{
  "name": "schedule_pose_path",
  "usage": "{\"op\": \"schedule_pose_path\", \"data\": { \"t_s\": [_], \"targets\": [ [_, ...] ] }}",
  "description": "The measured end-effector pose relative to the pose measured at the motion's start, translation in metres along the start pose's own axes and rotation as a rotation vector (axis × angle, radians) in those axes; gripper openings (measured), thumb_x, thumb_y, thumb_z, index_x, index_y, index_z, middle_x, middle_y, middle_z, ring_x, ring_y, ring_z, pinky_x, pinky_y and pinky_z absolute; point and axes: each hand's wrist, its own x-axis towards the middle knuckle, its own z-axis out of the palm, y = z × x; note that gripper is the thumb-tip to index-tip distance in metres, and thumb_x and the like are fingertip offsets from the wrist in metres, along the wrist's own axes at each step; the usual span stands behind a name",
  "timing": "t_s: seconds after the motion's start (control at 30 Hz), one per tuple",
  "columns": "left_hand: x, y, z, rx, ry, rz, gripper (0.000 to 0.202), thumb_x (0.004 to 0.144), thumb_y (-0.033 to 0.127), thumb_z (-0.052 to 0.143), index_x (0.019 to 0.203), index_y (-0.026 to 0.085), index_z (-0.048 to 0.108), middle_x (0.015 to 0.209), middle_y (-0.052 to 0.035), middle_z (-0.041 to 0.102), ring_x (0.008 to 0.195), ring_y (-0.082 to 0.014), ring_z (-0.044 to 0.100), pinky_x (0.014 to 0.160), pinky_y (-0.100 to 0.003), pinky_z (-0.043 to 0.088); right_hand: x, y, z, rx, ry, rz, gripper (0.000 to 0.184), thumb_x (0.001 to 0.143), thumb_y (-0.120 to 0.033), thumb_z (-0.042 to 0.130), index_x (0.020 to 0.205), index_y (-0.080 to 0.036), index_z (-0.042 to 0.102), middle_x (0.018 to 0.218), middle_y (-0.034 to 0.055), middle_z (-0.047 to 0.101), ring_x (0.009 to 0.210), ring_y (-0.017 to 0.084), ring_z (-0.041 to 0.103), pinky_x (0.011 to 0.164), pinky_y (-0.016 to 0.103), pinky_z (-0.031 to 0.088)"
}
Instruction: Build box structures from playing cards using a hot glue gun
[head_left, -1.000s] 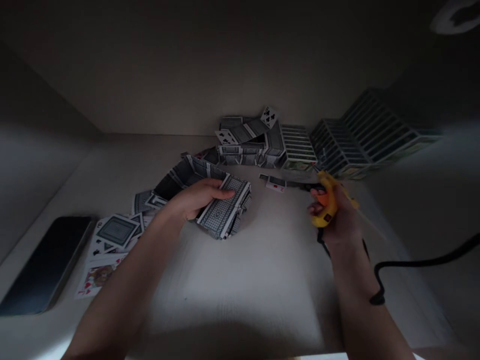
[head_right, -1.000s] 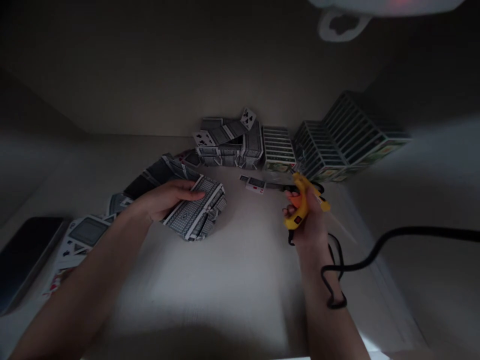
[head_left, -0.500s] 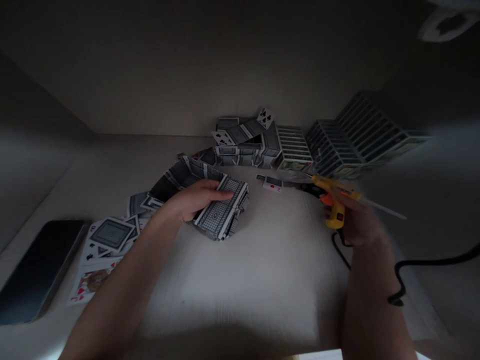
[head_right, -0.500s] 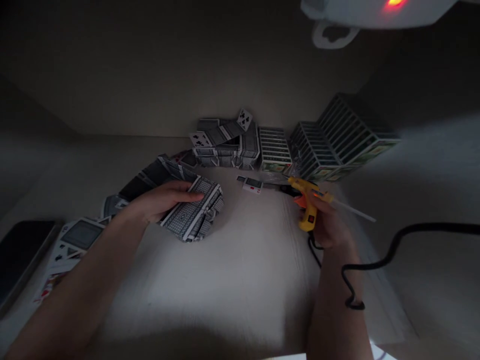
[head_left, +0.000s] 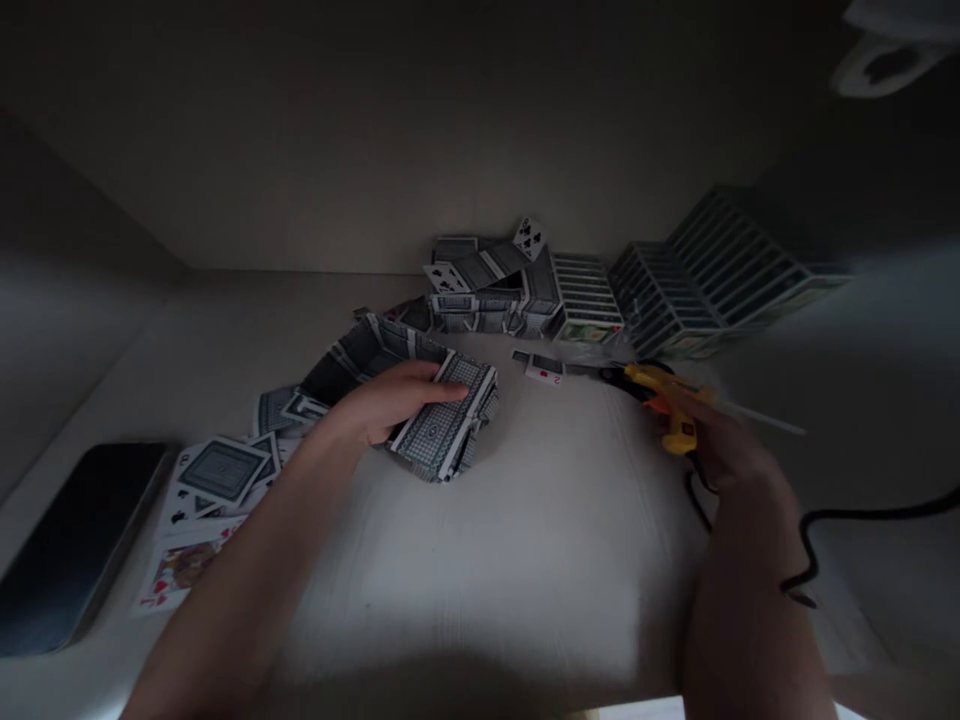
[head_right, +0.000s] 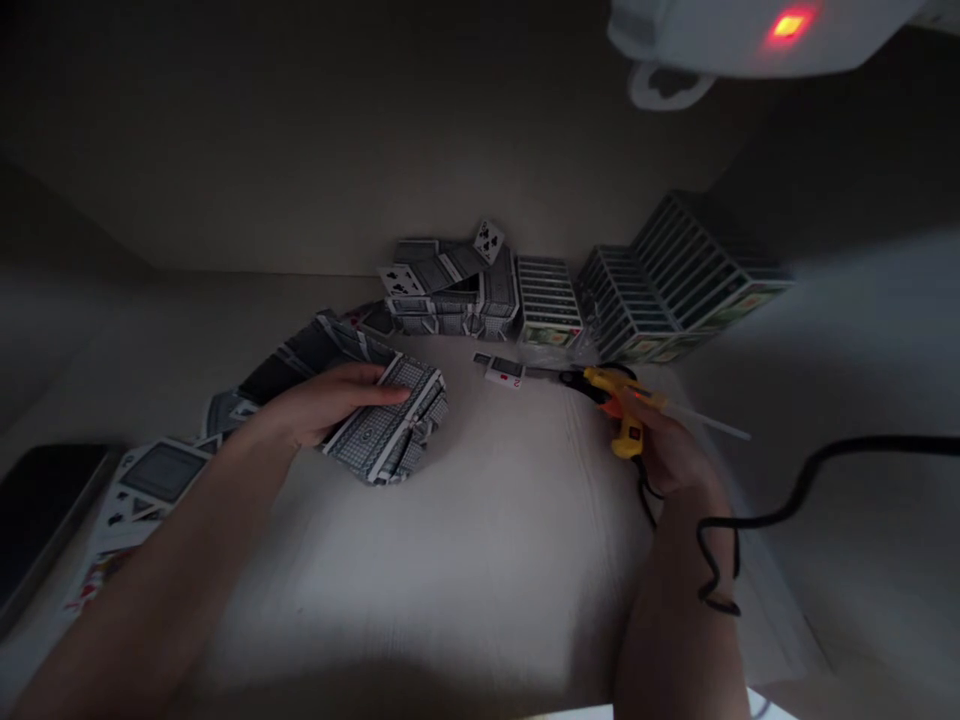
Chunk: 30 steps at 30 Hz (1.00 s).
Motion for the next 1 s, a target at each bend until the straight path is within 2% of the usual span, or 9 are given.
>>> {"op": "schedule_pose_path", "data": {
  "t_s": [0.1, 0.23, 0.33, 0.43, 0.5, 0.6, 0.7, 0.83, 1.0],
  "targets": [
    [-0.001, 0.001, 0.001, 0.008, 0.014, -0.006, 0.039, 0.061, 0.036, 0.081, 0.093, 0.016, 0.071, 0.093, -0.0101, 0.074, 0.083, -0.0224, 0.069, 0.076, -0.033, 0.053, -0.001, 0.004, -0.004, -0.171, -0.017, 0.138, 0.037, 0.069, -0.053, 0.066, 0.057, -0.019, 0.067, 0.053, 0.0083, 0.062, 0.044, 0.018, 0.054, 0.043, 0.031, 0.038],
    [-0.001, 0.002, 0.002, 0.009, 0.013, -0.025, 0.036, 0.062, 0.037, 0.080, 0.090, 0.017, 0.071, 0.088, -0.0080, 0.074, 0.078, -0.0218, 0.069, 0.072, -0.033, 0.053, -0.005, 0.005, -0.011, -0.439, 0.126, 0.181, 0.044, 0.062, -0.053, 0.072, 0.037, -0.023, 0.051, 0.034, -0.0001, 0.040, 0.036, 0.014, 0.034, 0.047, 0.032, 0.025],
    [0.000, 0.001, 0.002, 0.009, 0.004, -0.018, 0.035, 0.061, 0.037, 0.081, 0.089, 0.017, 0.071, 0.088, -0.0080, 0.074, 0.079, -0.0212, 0.069, 0.072, -0.032, 0.053, -0.008, -0.001, -0.006, -0.515, 0.301, 0.098, 0.043, 0.064, -0.054, 0.070, 0.044, -0.026, 0.044, 0.042, -0.0032, 0.036, 0.043, 0.015, 0.031, 0.053, 0.034, 0.024],
    [0.000, 0.001, 0.002, 0.003, -0.003, -0.015, 0.035, 0.062, 0.037, 0.080, 0.088, 0.017, 0.071, 0.089, -0.0080, 0.073, 0.080, -0.0210, 0.068, 0.074, -0.032, 0.052, -0.018, -0.011, 0.018, -0.465, 0.402, -0.078, 0.033, 0.073, -0.053, 0.063, 0.063, -0.026, 0.047, 0.059, -0.0003, 0.046, 0.055, 0.019, 0.043, 0.059, 0.035, 0.030],
    [-0.001, 0.001, 0.002, -0.005, 0.004, -0.018, 0.033, 0.063, 0.036, 0.080, 0.088, 0.017, 0.071, 0.089, -0.0074, 0.073, 0.080, -0.0201, 0.068, 0.074, -0.032, 0.052, -0.033, -0.019, 0.045, -0.372, 0.298, -0.183, 0.032, 0.079, -0.055, 0.054, 0.074, -0.024, 0.052, 0.067, 0.0023, 0.055, 0.063, 0.020, 0.054, 0.061, 0.034, 0.039],
    [-0.001, 0.000, 0.004, -0.026, 0.017, -0.013, 0.031, 0.064, 0.034, 0.079, 0.089, 0.018, 0.070, 0.088, -0.0056, 0.073, 0.079, -0.0186, 0.067, 0.075, -0.030, 0.051, -0.068, -0.027, 0.089, -0.237, -0.094, -0.357, 0.031, 0.078, -0.053, 0.060, 0.088, -0.024, 0.062, 0.089, 0.0051, 0.068, 0.082, 0.020, 0.064, 0.074, 0.033, 0.050],
    [-0.001, 0.000, 0.005, -0.039, 0.002, 0.014, 0.029, 0.064, 0.032, 0.079, 0.087, 0.018, 0.070, 0.083, -0.0033, 0.073, 0.074, -0.0168, 0.066, 0.071, -0.028, 0.050, -0.102, -0.029, 0.119, -0.195, -0.507, -0.608, 0.065, 0.077, -0.045, 0.067, 0.135, -0.025, 0.045, 0.138, 0.0118, 0.050, 0.128, 0.026, 0.046, 0.105, 0.043, 0.040],
    [-0.001, -0.001, 0.005, -0.012, -0.007, 0.035, 0.029, 0.065, 0.033, 0.078, 0.088, 0.017, 0.069, 0.081, -0.0026, 0.072, 0.070, -0.0155, 0.064, 0.068, -0.027, 0.048, -0.121, -0.023, 0.137, -0.226, -0.578, -0.657, 0.098, 0.076, -0.049, 0.067, 0.150, -0.024, 0.008, 0.158, 0.0129, 0.012, 0.144, 0.028, 0.015, 0.115, 0.049, 0.026],
    [0.000, -0.002, 0.004, 0.044, 0.024, 0.061, 0.034, 0.066, 0.035, 0.076, 0.092, 0.015, 0.068, 0.082, -0.0028, 0.070, 0.070, -0.0156, 0.063, 0.067, -0.027, 0.047, -0.122, -0.014, 0.150, -0.231, -0.554, -0.680, 0.091, 0.086, -0.049, 0.054, 0.150, -0.027, -0.006, 0.159, 0.0099, -0.001, 0.146, 0.027, 0.005, 0.115, 0.054, 0.021]
  ]
}}
